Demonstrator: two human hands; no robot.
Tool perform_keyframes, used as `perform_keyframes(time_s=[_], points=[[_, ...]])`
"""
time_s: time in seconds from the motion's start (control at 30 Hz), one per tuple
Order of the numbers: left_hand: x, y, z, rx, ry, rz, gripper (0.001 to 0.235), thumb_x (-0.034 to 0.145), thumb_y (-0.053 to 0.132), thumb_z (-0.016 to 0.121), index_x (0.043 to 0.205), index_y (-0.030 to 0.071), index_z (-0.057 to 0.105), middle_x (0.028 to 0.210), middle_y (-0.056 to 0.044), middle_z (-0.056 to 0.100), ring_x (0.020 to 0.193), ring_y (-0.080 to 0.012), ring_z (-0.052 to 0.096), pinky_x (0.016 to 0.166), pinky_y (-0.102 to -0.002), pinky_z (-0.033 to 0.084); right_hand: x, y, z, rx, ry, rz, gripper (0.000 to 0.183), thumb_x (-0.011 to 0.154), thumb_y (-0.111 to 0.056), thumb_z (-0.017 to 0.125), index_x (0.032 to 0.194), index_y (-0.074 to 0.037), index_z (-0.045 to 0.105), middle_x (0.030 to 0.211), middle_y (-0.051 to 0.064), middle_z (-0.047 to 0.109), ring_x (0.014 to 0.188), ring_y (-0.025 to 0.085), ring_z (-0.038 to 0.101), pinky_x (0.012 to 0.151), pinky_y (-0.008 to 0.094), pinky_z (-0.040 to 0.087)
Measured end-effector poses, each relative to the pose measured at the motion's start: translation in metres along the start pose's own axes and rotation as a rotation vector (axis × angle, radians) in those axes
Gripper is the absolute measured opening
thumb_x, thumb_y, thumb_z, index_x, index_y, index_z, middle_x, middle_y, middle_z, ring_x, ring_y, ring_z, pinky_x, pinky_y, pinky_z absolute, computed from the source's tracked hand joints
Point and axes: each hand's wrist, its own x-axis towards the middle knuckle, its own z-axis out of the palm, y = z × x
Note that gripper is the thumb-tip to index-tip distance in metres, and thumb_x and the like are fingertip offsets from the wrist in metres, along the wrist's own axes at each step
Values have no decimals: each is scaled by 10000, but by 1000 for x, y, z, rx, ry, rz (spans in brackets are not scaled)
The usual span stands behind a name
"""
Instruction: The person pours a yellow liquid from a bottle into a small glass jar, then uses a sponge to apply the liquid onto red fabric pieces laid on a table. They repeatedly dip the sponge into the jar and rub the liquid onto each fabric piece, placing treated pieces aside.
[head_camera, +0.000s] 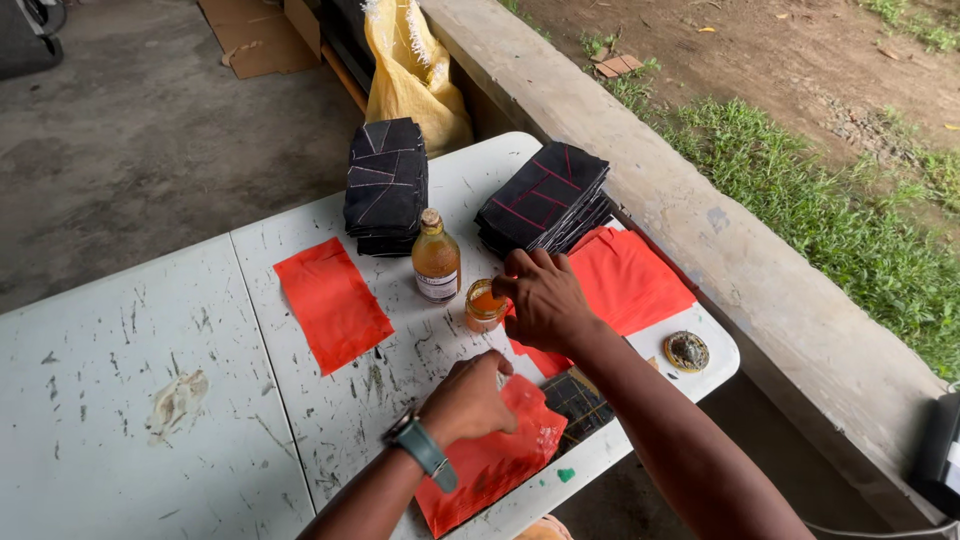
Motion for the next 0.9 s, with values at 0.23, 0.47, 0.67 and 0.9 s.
perform_keyframes(time_s=[0.23, 0.47, 0.67, 0.9], points=[[-82, 54, -46, -236, -31, 117, 661, 741, 157, 758, 1339, 130, 477, 790, -116, 755, 725, -199, 725, 748, -329, 561, 9, 0, 13, 30, -73, -6, 157, 710, -206, 737, 866, -225, 747, 1079, 16, 554, 1066, 232, 501, 875, 404, 395], [-138, 105, -25, -698, -40, 8, 888, 697, 61, 849, 1495, 203, 486, 1025, -148, 736, 836, -180, 668, 735, -380, 619, -57, 22, -16, 1593, -68, 134, 707, 874, -420, 793, 1440, -141, 475, 1236, 167, 619, 1201, 307, 573, 1040, 472, 426], [-107, 89, 24, -1326, 202, 166, 840, 758, 93, 797, 1445, 100, 313, 1153, -177, 711, 1026, -195, 720, 924, -392, 619, -173, 6, -35, 2299, -95, 662, 1170, 723, -840, 464, 1626, -124, 257, 1297, 160, 687, 1185, 299, 665, 989, 462, 501], [-36, 31, 71, -1318, 587, 44, 712, 829, -6, 729, 1423, 98, 351, 1142, -178, 669, 1015, -197, 655, 909, -340, 548, -162, 37, -7, 2260, -65, 228, 1071, 901, -835, 448, 1705, -176, 189, 1294, 230, 628, 1119, 310, 651, 995, 447, 467]])
